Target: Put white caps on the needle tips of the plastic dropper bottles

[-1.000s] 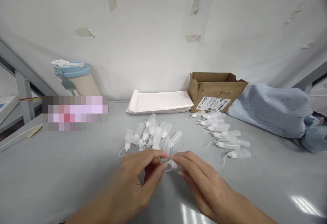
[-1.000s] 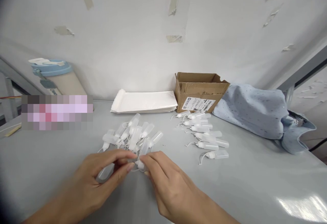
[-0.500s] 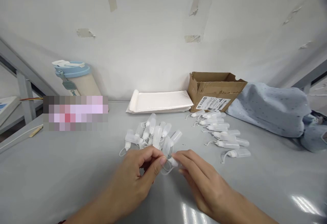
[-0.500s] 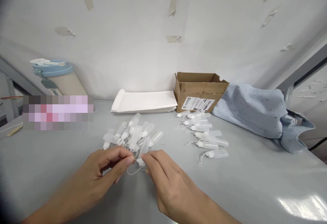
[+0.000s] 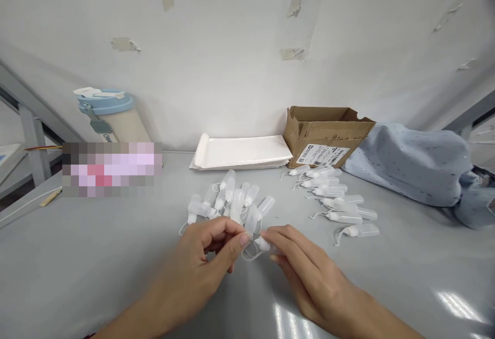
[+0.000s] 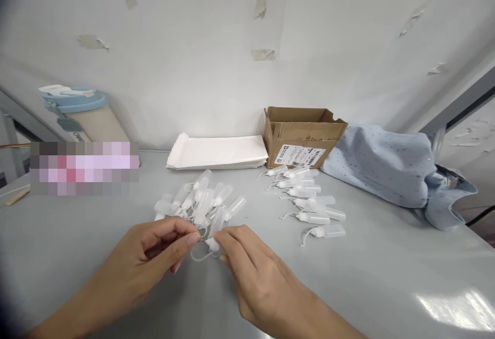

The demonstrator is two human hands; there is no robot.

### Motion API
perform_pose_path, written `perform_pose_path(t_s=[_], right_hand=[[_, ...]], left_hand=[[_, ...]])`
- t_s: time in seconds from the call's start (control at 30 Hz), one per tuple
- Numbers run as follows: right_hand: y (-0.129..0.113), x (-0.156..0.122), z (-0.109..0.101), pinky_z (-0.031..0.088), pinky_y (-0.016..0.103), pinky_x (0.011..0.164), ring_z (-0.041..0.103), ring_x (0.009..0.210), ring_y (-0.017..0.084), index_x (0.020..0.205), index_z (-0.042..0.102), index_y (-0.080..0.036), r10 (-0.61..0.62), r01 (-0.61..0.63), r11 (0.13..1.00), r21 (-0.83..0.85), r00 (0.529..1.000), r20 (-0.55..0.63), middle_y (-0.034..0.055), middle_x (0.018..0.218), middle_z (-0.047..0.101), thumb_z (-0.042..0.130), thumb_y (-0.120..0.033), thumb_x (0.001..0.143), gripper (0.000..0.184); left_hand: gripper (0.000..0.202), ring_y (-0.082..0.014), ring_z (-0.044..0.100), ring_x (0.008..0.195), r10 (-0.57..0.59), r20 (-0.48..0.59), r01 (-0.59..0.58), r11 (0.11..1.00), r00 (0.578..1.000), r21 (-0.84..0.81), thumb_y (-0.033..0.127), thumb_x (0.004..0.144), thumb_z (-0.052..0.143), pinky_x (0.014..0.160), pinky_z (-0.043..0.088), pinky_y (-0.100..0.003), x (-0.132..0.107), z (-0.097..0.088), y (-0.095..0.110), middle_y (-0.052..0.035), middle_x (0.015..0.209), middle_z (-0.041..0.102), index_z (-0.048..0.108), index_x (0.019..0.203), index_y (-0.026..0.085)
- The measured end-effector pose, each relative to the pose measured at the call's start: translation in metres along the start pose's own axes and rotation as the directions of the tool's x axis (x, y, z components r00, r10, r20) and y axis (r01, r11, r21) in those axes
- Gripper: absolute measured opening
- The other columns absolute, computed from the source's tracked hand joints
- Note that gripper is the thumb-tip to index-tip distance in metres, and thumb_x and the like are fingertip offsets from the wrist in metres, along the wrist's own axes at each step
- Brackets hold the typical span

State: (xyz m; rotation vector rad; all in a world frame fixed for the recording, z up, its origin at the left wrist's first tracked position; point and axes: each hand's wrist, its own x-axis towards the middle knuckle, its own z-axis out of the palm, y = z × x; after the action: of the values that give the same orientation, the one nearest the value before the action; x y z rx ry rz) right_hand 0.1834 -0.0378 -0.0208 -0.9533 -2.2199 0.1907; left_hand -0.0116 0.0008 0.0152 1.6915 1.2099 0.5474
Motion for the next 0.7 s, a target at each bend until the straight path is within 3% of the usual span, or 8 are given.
perform_pose_path(t_s=[0.2,0.43,0.7], right_hand=[[-0.001,-0.003,0.002,0.055,0.030,0.073,0.058,0.094,0.022,0.122,0.044,-0.005,-0.012,0.013,0.999,-0.043,1.000,0.011,0.0161,0.100,0.059,0.041,0.002,0.085,0.038],[0.001,-0.005,0.003,0.056,0.034,0.074,0.059,0.093,0.023,0.123,0.047,-0.006,0.012,-0.006,0.995,-0.101,0.998,0.057,0.0164,0.100,0.061,0.036,0.003,0.084,0.041],[-0.003,-0.004,0.004,0.056,0.032,0.072,0.059,0.095,0.023,0.123,0.044,-0.006,-0.013,0.012,0.998,-0.062,1.000,-0.009,0.0173,0.100,0.061,0.039,0.004,0.083,0.041]], left_hand=[[0.029,-0.0093,0.040,0.046,-0.020,-0.071,0.017,0.999,0.997,-0.033,0.041,0.083,0.048,0.044,0.031,-0.019,-0.003,0.007,0.002,0.0056,0.048,0.042,0.059,0.067,0.019],[0.028,-0.0085,0.038,0.043,-0.025,-0.009,0.025,0.999,1.000,-0.029,0.039,0.084,0.047,0.040,0.031,-0.017,-0.002,0.009,-0.001,0.0059,0.048,0.041,0.060,0.070,0.019],[0.026,-0.0079,0.040,0.042,0.027,-0.042,-0.029,0.998,0.999,-0.052,0.038,0.084,0.047,0.039,0.034,-0.017,-0.004,0.014,-0.006,0.0060,0.047,0.042,0.060,0.071,0.019]])
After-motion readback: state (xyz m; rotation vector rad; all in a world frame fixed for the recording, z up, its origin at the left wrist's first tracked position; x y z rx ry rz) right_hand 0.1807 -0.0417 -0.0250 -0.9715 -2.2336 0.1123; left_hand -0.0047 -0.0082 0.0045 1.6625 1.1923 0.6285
